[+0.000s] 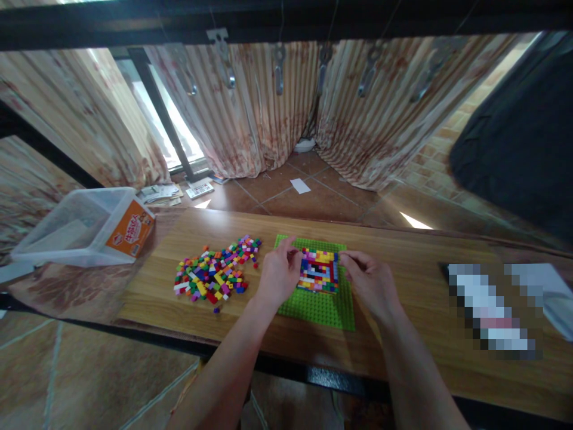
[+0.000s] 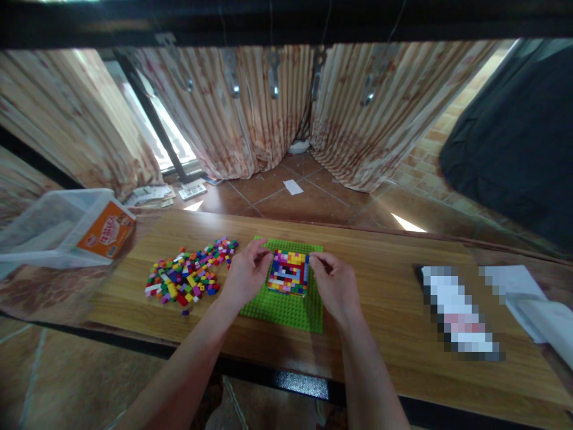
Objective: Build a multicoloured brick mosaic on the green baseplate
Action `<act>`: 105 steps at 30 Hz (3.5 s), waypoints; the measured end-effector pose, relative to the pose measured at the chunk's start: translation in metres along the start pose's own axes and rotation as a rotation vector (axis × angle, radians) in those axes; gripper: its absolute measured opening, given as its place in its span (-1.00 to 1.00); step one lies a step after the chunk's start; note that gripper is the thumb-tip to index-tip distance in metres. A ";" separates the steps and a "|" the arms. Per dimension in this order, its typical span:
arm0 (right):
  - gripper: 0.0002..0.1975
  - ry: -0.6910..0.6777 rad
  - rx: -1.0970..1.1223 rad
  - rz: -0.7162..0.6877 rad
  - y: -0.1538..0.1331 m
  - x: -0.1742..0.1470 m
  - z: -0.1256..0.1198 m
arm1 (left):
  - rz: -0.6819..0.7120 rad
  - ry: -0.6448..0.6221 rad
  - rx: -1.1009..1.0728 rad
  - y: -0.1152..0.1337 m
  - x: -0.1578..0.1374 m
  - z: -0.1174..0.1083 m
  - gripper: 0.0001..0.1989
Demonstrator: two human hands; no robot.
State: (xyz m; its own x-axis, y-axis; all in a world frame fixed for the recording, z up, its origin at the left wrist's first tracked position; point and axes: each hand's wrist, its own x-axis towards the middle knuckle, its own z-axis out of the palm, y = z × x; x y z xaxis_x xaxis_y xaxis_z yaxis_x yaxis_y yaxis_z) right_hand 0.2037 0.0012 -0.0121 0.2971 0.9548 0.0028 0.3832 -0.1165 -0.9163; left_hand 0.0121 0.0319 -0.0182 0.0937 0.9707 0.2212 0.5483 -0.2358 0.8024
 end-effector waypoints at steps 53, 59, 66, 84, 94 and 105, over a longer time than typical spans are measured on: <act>-0.58 -0.023 -0.075 -0.003 0.004 -0.001 0.001 | -0.119 -0.115 0.177 -0.034 0.002 -0.067 -0.80; -0.60 -0.020 -0.085 -0.014 0.009 0.001 0.001 | -0.130 -0.167 0.340 -0.051 -0.004 -0.088 -0.76; -0.61 -0.022 -0.055 -0.004 0.011 0.002 0.003 | -0.161 -0.178 0.485 -0.041 -0.004 -0.080 -0.78; -0.58 -0.048 -0.048 -0.006 0.009 0.002 0.001 | 0.138 -0.163 0.047 -0.002 -0.005 -0.015 -0.86; -0.59 -0.055 -0.073 -0.023 0.008 0.001 -0.001 | 0.082 -0.092 0.057 0.000 -0.005 -0.006 -0.91; -0.60 -0.044 -0.094 -0.034 0.006 0.002 -0.001 | 0.020 -0.110 -0.003 -0.003 -0.004 -0.009 -0.88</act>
State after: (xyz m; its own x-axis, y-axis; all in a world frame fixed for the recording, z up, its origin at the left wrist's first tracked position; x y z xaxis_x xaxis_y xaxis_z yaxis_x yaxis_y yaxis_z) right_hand 0.2071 0.0021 -0.0171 0.2448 0.9695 0.0135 0.4733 -0.1073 -0.8743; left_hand 0.0025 0.0279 -0.0163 0.1959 0.9649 0.1751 0.5431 -0.2554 0.7999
